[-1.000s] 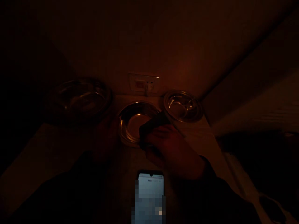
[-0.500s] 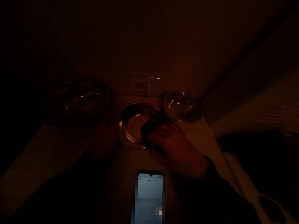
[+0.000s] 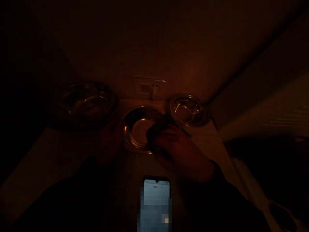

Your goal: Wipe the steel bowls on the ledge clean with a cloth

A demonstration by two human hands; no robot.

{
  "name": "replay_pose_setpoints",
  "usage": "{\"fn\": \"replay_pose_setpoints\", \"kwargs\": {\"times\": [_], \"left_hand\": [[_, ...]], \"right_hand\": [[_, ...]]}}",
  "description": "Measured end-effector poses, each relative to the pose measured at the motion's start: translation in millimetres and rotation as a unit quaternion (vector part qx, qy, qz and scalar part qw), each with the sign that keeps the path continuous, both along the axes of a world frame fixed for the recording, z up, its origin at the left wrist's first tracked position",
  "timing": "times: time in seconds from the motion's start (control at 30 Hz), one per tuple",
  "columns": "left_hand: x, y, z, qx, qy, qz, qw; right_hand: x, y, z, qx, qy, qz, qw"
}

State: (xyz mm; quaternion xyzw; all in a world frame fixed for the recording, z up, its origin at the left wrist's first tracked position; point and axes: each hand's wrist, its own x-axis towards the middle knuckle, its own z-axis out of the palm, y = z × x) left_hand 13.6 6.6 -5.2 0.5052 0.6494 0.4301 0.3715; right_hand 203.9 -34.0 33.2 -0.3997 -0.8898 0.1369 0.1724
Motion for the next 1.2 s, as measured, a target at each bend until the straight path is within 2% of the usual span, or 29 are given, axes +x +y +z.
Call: {"fn": "replay_pose_setpoints", "kwargs": {"times": [0.17,0.4,0.63,0.83,1.07,1.2], "left_hand": [[0.1,0.5,-1.1,0.004,-0.015,0.002,1.0],[-2.1,0.4,-0.7,-0.002,0.008,0.004,1.0],[-1.6,1.3,-1.1,0.002,0.008,0.009,1.0],[-4.5,3.3,-2.8,0.006,0.005,0.007,1.0],[-3.3,1.1,-0.2,0.007,0.008,0.003,1.0],[-3.9,1.4,1.1,-0.001,0.001,0.001,1.0]], "right_hand": [[-18.4,-4.6,-11.1,0.01,0.027,0.023,0.999],[6.7,1.0,-2.1,0.0,0.004,0.001,1.0],[-18.7,-4.4,-13.8,0.026,0.028,0.028,0.999],[4.2,1.6,-3.0,0.019,0.011,-0.004,1.0],[-19.3,-3.9,-13.6,0.02,0.033,0.03,0.999],[-3.3,-0.2,-5.6,0.013,0.023,0.02,0.999]]}}
